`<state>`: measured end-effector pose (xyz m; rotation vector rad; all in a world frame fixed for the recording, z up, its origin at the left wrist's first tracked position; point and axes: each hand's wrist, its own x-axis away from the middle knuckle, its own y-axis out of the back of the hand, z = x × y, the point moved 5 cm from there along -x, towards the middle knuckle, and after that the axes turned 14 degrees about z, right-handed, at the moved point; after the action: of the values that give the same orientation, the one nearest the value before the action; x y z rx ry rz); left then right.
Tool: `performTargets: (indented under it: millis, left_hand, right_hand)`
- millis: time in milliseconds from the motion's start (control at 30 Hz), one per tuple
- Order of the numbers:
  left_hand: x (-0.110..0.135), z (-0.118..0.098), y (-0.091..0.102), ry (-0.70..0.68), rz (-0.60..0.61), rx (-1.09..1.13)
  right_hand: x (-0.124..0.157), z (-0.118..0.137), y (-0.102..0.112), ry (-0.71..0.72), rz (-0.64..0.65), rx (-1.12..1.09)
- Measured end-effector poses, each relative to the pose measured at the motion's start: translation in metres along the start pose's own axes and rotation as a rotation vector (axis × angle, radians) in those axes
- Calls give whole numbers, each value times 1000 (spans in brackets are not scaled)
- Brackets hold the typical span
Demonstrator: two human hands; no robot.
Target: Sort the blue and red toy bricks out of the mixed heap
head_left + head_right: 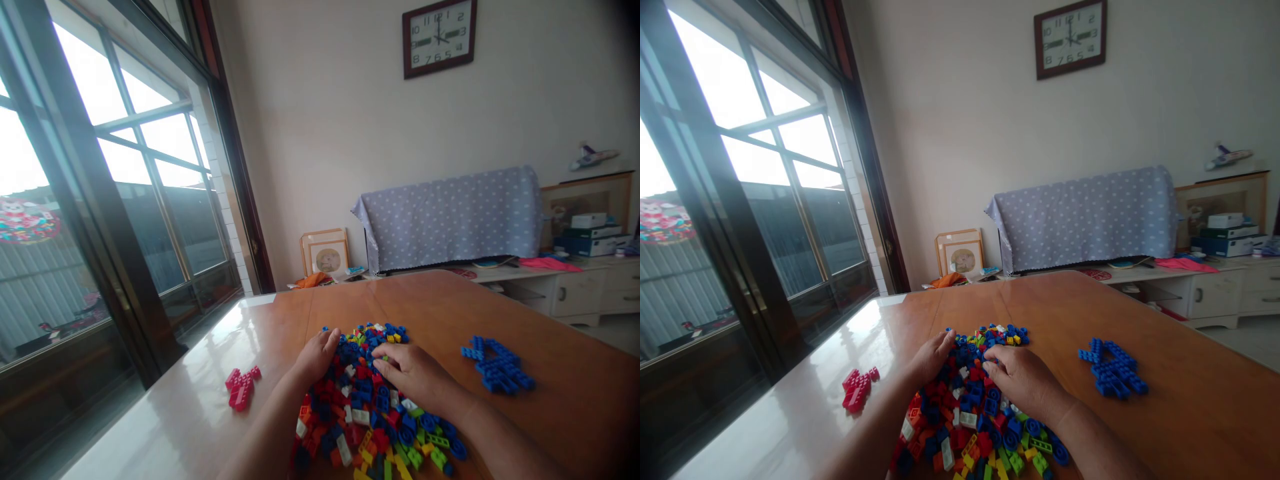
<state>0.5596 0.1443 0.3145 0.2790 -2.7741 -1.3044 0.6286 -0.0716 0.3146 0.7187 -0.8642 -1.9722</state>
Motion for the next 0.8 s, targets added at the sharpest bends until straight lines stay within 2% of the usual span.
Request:
performTargets:
  millis: [233, 400, 533, 633, 700, 800]
  left_hand:
    - [-1, -30, -12, -107, 51, -4]
    - [15, -31, 3, -101, 29, 83]
    - [46, -16, 23, -51, -62, 164]
    - [78, 0, 32, 6, -123, 136]
    - [100, 9, 31, 29, -107, 50]
    - [128, 19, 18, 8, -34, -107]
  right_hand:
    - [0, -1, -1, 12, -7, -5]
    - [-1, -3, 1, 27, -16, -7]
    - [0, -3, 2, 40, -9, -11]
    - [-1, -2, 0, 46, -4, 4]
    - [-1, -2, -2, 40, 5, 8]
    - [-1, -2, -5, 28, 17, 1]
